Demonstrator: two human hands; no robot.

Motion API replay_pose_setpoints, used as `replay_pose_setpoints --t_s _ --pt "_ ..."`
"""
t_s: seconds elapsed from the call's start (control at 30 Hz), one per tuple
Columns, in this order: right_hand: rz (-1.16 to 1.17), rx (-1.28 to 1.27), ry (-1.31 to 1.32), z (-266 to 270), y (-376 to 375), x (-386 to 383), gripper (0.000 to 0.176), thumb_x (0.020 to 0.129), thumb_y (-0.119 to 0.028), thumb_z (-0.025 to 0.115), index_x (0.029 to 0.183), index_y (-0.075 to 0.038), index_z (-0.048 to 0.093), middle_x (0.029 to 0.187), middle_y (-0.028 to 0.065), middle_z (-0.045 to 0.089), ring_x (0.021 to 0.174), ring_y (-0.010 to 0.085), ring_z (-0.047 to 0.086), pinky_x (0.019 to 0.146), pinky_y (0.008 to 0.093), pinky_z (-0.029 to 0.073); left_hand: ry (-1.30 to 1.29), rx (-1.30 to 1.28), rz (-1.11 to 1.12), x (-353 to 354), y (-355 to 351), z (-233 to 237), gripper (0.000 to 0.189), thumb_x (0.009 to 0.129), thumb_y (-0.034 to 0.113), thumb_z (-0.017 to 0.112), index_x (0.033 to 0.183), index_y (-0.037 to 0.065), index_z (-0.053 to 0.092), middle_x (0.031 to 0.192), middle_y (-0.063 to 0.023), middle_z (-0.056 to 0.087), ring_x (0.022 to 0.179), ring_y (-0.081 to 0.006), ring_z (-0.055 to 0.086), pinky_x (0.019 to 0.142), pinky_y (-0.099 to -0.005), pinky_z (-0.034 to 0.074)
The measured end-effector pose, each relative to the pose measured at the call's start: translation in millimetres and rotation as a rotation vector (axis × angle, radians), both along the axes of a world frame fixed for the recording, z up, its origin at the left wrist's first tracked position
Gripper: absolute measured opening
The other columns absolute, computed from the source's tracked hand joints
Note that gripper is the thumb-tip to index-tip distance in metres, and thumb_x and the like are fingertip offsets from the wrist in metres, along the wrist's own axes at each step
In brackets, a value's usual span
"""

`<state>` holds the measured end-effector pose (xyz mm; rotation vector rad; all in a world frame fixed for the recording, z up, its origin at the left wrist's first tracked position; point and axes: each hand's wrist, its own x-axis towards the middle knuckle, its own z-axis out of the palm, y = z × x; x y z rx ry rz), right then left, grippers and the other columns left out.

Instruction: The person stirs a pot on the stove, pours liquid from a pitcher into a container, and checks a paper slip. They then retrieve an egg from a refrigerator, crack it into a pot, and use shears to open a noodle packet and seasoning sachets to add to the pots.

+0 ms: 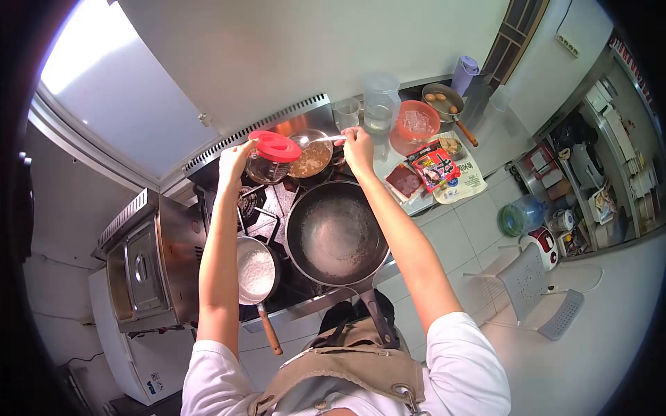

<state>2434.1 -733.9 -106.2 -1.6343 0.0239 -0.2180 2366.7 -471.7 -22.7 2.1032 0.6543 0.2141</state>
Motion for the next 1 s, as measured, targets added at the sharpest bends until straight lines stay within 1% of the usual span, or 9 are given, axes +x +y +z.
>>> replay_pose_setpoints --t_s 0.27,0.33,0.37,0.43,0.47,0.53,0.77,0.83,1.0 --pt "0.010 -0.041 0.016 -4 1 1 0.021 0.089 -0.018 0.046 0.088 -0.002 0.059 0.065 0.0072 0.067 0.055 0.0142 0.057 0.057 0.0289 0.043 -0.001 0.066 -0.008 4 5 1 0.047 0.064 0.050 0.068 0.088 0.010 0.072 0.080 -0.0097 0.068 0.076 -0.0217 0.064 0.072 -0.0330 0.047" --pt "0.027 -0.034 0.016 -3 2 2 0.020 0.093 -0.015 0.045 0.090 0.000 0.057 0.068 0.0099 0.065 0.051 0.0090 0.052 0.050 0.0229 0.041 -0.131 -0.077 -0.003 2 1 3 0.036 0.067 0.035 0.073 0.057 0.006 0.054 0.057 0.0047 0.046 0.055 -0.0065 0.039 0.053 -0.0242 0.032" --pt "0.031 -0.042 0.021 -2 2 2 0.020 0.093 -0.015 0.044 0.090 0.000 0.057 0.068 0.0098 0.065 0.051 0.0088 0.052 0.051 0.0229 0.041 -0.131 -0.078 -0.001 2 3 4 0.036 0.067 0.035 0.073 0.057 0.006 0.054 0.057 0.0047 0.046 0.055 -0.0065 0.039 0.053 -0.0242 0.032" --pt "0.035 -0.043 0.019 -2 2 2 0.020 0.093 -0.015 0.044 0.090 0.000 0.057 0.068 0.0097 0.065 0.051 0.0088 0.052 0.051 0.0228 0.041 0.033 0.081 -0.008 3 6 6 0.047 0.064 0.050 0.068 0.089 0.010 0.072 0.080 -0.0095 0.068 0.077 -0.0210 0.064 0.072 -0.0319 0.047" --pt "0.038 -0.043 0.018 -2 3 2 0.020 0.093 -0.015 0.044 0.091 0.000 0.057 0.068 0.0096 0.065 0.052 0.0087 0.052 0.051 0.0228 0.041 0.033 0.081 -0.006 3 5 4 0.047 0.064 0.050 0.068 0.089 0.010 0.072 0.080 -0.0095 0.068 0.077 -0.0210 0.064 0.072 -0.0319 0.047" --pt "0.038 -0.025 0.051 3 3 -1 0.020 0.092 -0.017 0.045 0.090 -0.001 0.058 0.067 0.0089 0.066 0.055 0.0121 0.056 0.056 0.0265 0.043 -0.145 -0.053 0.011 0 -2 7 0.036 0.068 0.034 0.073 0.054 0.009 0.051 0.056 0.0054 0.044 0.053 -0.0066 0.037 0.051 -0.0240 0.029" --pt "0.037 -0.033 0.048 -4 4 3 0.021 0.091 -0.018 0.044 0.090 -0.003 0.059 0.068 0.0085 0.067 0.059 0.0173 0.061 0.057 0.0307 0.046 -0.113 -0.044 0.025 -2 -2 11 0.034 0.068 0.034 0.073 0.056 0.007 0.054 0.056 0.0055 0.044 0.053 -0.0067 0.037 0.052 -0.0241 0.030" --pt "0.034 -0.043 0.040 -4 3 2 0.022 0.091 -0.018 0.044 0.090 -0.003 0.059 0.068 0.0085 0.067 0.058 0.0173 0.061 0.056 0.0307 0.046 -0.001 0.025 -0.010 1 6 6 0.046 0.065 0.049 0.068 0.089 0.010 0.072 0.080 -0.0071 0.068 0.075 -0.0181 0.063 0.071 -0.0308 0.046" --pt "0.043 -0.024 0.060 -4 2 2 0.022 0.092 -0.019 0.044 0.089 -0.003 0.059 0.067 0.0084 0.067 0.058 0.0166 0.061 0.059 0.0304 0.046 -0.004 0.019 -0.004 2 6 5 0.046 0.065 0.049 0.069 0.089 0.010 0.072 0.078 -0.0065 0.068 0.074 -0.0168 0.063 0.071 -0.0304 0.046"
